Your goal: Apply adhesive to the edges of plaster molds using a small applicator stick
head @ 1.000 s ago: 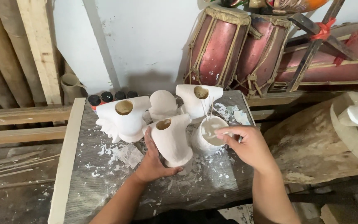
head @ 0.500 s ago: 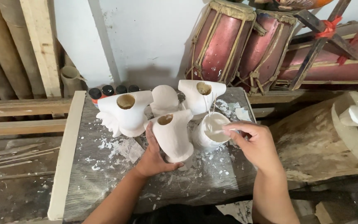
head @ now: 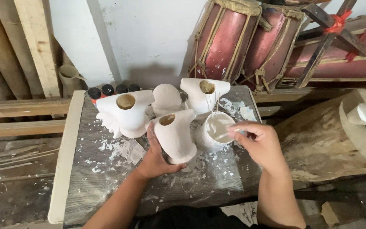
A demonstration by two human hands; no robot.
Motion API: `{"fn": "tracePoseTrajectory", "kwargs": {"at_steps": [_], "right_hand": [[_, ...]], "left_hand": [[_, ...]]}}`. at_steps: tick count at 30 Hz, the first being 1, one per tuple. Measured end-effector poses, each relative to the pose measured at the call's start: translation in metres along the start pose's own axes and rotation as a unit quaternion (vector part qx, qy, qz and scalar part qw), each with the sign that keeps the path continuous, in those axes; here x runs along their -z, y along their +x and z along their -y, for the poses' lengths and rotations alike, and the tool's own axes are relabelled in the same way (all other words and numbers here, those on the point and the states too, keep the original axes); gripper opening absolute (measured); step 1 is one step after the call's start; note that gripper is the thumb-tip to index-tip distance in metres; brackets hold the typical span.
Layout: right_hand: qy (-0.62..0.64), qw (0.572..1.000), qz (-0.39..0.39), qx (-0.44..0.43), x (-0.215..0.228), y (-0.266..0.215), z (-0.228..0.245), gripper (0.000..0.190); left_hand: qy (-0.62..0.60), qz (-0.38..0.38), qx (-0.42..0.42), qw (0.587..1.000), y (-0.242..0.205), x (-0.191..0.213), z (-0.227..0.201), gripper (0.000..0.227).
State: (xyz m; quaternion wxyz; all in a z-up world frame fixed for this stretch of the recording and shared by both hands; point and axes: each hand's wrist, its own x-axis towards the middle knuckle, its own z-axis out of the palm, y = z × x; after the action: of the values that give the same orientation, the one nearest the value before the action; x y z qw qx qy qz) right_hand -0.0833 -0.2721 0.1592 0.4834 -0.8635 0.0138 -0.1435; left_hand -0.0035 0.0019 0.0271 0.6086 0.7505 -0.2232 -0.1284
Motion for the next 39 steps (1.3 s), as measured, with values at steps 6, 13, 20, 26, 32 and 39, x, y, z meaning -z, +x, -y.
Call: {"fn": "tracePoseTrajectory", "kwargs": {"at_steps": [6,13,20,26,32,39], "right_hand": [[0.017,1.000,0.019,0.004,0.002,0.002,-0.010,0.015],[-0.017,1.000,0.016,0.002,-0.011,-0.001,0.000,0.016],[-0.056,0.995,0.040,0.068,-0.022,-0.008,-0.004,0.014],[-0.039,0.983,0.001,0.180,-0.005,-0.017,0.002,0.012],[-0.019,0.977,-0.031,0.209,0.007,-0.024,-0.006,0.015],[-0.045,0.978,-0.026,0.200,-0.008,-0.015,-0.001,0.018]], "left_hand": [[-0.015,0.000,-0.008,1.000,0.002,-0.004,0.004,0.170],[-0.017,-0.001,-0.004,1.000,0.005,-0.005,0.001,0.172],[-0.005,-0.004,0.006,1.000,0.004,-0.001,0.000,0.173],[-0.005,-0.007,-0.010,1.000,0.005,-0.003,0.001,0.173],[-0.004,-0.012,-0.022,1.000,0.004,-0.003,0.009,0.172],[0.007,-0.011,0.003,1.000,0.004,-0.002,0.008,0.173]]}}
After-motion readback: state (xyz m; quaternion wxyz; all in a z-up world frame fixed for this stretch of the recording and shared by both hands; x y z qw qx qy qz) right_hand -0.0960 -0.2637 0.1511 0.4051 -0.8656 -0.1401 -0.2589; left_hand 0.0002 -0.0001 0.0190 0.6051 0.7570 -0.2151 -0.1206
